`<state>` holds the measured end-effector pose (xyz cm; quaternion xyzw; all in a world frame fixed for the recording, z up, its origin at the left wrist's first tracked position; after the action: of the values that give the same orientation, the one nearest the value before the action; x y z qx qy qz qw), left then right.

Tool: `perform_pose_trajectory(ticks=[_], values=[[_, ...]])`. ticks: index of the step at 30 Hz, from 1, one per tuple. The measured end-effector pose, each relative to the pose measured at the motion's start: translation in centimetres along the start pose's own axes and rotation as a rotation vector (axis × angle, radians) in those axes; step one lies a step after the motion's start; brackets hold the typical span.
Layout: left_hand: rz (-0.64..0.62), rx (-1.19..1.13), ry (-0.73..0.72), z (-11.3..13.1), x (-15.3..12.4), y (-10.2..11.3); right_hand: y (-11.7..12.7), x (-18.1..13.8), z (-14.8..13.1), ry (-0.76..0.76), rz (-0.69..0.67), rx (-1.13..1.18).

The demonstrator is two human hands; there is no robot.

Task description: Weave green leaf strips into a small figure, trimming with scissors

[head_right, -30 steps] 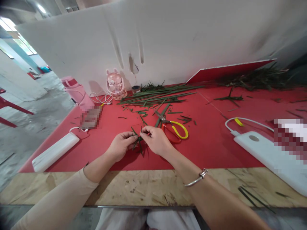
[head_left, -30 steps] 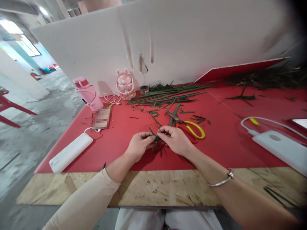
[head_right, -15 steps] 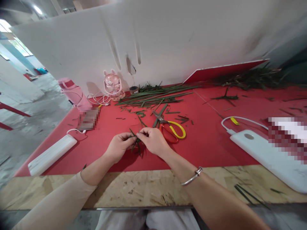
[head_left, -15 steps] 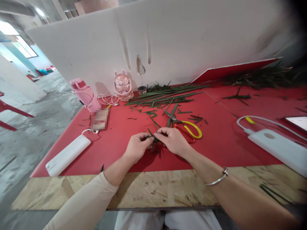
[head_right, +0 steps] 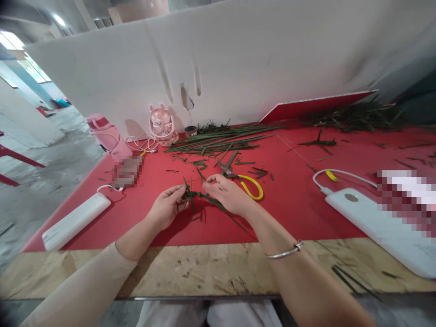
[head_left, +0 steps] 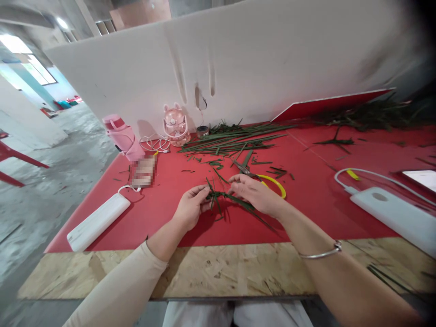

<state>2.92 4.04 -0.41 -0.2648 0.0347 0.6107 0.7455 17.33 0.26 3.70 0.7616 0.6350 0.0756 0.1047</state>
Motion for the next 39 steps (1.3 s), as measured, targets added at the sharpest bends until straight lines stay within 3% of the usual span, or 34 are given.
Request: perform_pose_trajectory(ticks=[3, 10, 12, 15, 18, 21, 24, 27, 31, 35, 37, 39], values=[[0.028, -0.096, 0.073, 0.0, 0.3, 0.4, -0.1, -0.2, 0.5, -0.044, -0.115, -0.065], [-0.002, -0.155, 0.178, -0.4, 0.3, -0.1, -2.2, -0.7, 1.3, -0.134, -0.134, 0.013], [0.032, -0.144, 0.136, -0.3, 0.5, 0.4, -2.9, -1.0, 1.4, -0.12, -0.169, -0.028], [0.129, -0.08, -0.062, 1.3, 0.9, 1.8, -2.4, -0.8, 1.5, -0.101, -0.134, -0.099], [0.187, 0.268, -0.37, 4.0, 0.1, 2.3, 0.7, 0.2, 1.0, -0.033, 0.116, -0.194], [0.121, 0.836, -0.618, 4.8, -1.7, 0.3, 4.1, 0.9, -0.2, 0.121, 0.422, -0.272], [0.043, 1.253, -0.625, 3.4, -2.7, -1.3, 4.9, 1.3, 0.2, 0.168, 0.51, -0.258], [0.036, 1.4, -0.595, 2.9, -2.9, -1.7, 4.2, 1.5, 1.0, 0.168, 0.487, -0.227], [-0.078, 1.172, -0.435, 2.4, -1.6, -1.5, 4.4, 1.4, 1.0, 0.183, 0.518, -0.098], [-0.066, 0.337, -0.007, 1.1, 0.6, -0.7, 6.4, 0.6, -0.1, 0.243, 0.664, 0.0], [-0.045, -0.02, 0.051, 1.1, 1.3, -1.2, 6.7, 0.3, -0.6, 0.251, 0.667, -0.016], [-0.039, -0.196, 0.074, 0.8, 1.8, -1.9, 5.8, 0.3, -1.1, 0.256, 0.56, -0.024]])
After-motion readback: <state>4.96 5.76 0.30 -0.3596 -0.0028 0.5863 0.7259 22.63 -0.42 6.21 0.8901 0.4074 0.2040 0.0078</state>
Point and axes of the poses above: each hand's wrist, its own x-axis towards the middle knuckle, its own y-axis out of the back of the hand, z = x × y, the point moved 9 cm from there along x, towards the middle knuckle, and after that the axes turned 10 degrees about z, right-handed, at the moved point
